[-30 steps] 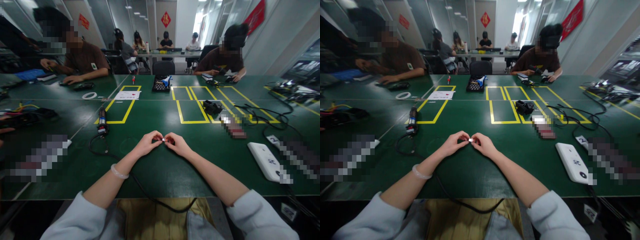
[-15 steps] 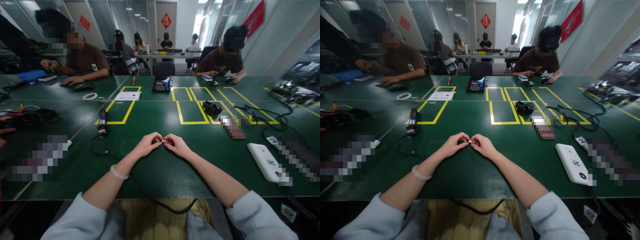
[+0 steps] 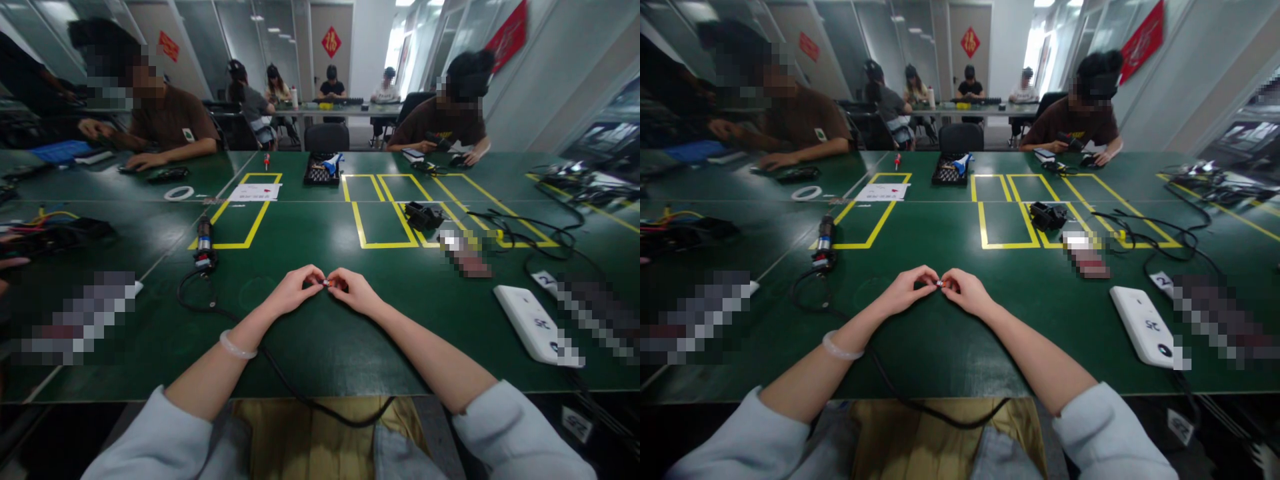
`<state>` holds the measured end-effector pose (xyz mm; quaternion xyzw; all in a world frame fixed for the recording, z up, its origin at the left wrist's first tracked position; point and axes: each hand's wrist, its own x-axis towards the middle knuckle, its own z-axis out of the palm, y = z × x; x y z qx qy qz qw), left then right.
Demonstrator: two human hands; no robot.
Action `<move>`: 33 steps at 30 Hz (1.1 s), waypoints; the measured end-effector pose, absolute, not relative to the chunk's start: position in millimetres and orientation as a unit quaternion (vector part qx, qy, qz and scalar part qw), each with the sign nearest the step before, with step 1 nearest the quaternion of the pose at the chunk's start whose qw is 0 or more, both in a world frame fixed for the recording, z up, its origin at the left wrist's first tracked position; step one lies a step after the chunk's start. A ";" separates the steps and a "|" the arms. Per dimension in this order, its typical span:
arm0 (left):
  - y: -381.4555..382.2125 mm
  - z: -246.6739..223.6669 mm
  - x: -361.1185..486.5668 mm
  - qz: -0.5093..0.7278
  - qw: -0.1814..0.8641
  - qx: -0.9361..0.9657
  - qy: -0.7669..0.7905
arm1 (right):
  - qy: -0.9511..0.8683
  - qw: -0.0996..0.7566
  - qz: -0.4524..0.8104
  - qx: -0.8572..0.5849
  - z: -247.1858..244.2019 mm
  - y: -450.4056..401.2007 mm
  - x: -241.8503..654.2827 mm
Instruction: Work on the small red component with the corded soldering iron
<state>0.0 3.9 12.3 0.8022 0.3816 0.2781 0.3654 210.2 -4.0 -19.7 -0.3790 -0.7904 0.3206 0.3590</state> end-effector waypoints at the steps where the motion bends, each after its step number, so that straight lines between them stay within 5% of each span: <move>1: 3.9 12.4 0.0 0.278 0.366 0.802 0.382 | -0.790 0.359 0.320 -0.379 -19.6 -4.0 210.3; 33: 4.0 11.7 0.7 0.273 0.367 0.804 0.381 | -0.792 0.349 0.320 -0.386 -17.5 -4.8 211.3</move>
